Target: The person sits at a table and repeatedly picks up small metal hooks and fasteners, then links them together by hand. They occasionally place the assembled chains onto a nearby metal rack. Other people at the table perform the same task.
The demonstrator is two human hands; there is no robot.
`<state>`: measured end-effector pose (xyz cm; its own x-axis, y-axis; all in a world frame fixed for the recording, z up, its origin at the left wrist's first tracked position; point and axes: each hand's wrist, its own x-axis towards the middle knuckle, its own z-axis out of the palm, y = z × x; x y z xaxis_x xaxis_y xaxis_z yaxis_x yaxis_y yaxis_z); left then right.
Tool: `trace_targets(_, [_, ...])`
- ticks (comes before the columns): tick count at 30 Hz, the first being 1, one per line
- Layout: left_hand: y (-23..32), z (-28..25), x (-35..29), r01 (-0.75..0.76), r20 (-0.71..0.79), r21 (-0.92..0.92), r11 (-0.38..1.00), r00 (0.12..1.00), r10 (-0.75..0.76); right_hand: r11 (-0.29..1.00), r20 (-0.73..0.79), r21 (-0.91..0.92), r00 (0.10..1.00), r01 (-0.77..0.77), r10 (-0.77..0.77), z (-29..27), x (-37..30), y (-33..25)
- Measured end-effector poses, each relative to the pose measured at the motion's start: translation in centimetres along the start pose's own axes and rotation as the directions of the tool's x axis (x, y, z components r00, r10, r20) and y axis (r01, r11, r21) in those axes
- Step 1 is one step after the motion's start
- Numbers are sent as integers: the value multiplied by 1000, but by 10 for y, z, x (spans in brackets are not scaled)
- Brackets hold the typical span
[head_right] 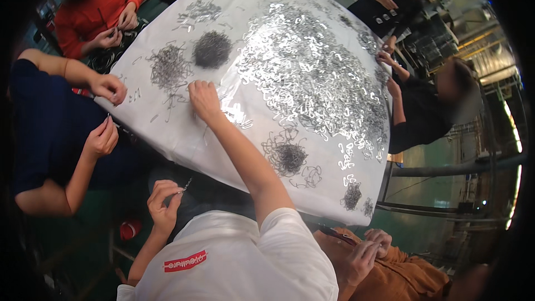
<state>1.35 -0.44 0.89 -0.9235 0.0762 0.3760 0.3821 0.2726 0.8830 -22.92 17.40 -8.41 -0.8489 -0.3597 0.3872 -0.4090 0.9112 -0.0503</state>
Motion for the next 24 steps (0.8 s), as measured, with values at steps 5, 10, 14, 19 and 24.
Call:
trace_targets(5, [0,5,-1,-35,-41,-17,999,999,34,745,98,502,885,-439,455,4,-15,-1])
trace_targets(10, [-3,5,-6,1,-95,49,999,995,3,-85,638,747,675,-659,371,-39,-40,-3])
trace_targets(14, [-9,6,-9,42,-131,64,997,991,-33,-380,701,696,692,-609,175,-95,-66,-33])
trace_targets(19, [-10,6,-10,48,-144,75,996,989,-37,-394,723,649,689,-651,53,-140,-93,-67])
trace_targets(24, [-13,0,-12,69,-132,98,993,990,-56,-301,709,684,703,-665,57,-159,-115,-90])
